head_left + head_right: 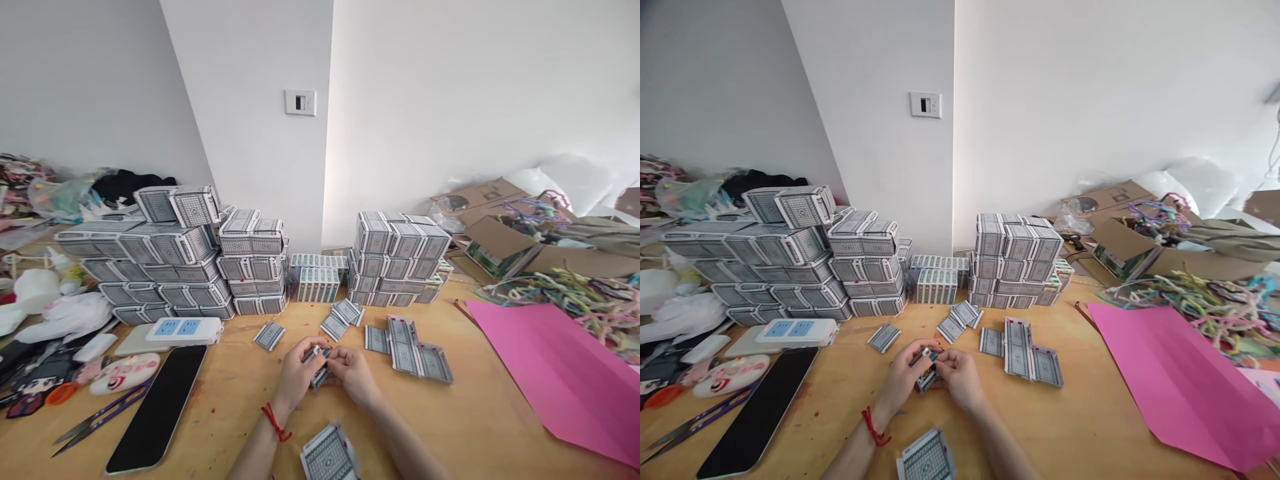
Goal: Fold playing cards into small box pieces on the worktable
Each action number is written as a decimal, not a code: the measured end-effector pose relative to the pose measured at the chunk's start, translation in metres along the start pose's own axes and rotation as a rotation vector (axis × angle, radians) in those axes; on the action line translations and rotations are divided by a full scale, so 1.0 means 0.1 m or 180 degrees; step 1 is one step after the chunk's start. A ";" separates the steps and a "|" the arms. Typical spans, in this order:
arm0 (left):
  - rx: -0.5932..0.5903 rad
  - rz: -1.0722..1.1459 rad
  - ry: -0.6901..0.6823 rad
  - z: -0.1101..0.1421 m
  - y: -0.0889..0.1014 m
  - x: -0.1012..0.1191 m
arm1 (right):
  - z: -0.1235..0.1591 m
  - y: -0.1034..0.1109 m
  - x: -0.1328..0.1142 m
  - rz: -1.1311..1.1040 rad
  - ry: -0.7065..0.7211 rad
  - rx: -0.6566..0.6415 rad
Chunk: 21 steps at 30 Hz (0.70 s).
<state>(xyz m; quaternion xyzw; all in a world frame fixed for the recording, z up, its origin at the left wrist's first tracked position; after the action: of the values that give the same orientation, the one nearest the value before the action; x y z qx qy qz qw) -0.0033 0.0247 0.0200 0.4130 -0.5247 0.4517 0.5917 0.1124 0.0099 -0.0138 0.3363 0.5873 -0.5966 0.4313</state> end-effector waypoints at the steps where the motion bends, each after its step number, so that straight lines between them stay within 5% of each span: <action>1: 0.0076 -0.0165 -0.0044 -0.01 0.00 0.00 | 0.00 0.00 0.01 0.0075 0.0086 0.0003; 16: 0.0478 0.0151 0.0111 -0.05 -0.06 -0.17 | 0.02 0.01 -0.02 0.0251 0.0444 -0.0209; 21: 0.0189 0.0424 0.0313 -0.08 -0.08 -0.21 | 0.01 0.02 -0.06 0.0250 0.0403 -0.0205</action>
<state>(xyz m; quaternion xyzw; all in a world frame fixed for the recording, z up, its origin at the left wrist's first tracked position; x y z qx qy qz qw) 0.0056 0.0286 -0.0018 0.3719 -0.5078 0.5251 0.5729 0.1167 0.0093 -0.0092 0.3821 0.6186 -0.5376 0.4270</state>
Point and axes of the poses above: each hand's wrist, its own z-axis away from the middle knuckle, its own y-axis out of the back of the hand, x = y × z, the point moved 3 cm from there along -z, towards the middle knuckle, and after that the axes turned 7 degrees about y, right-handed, at the moved point
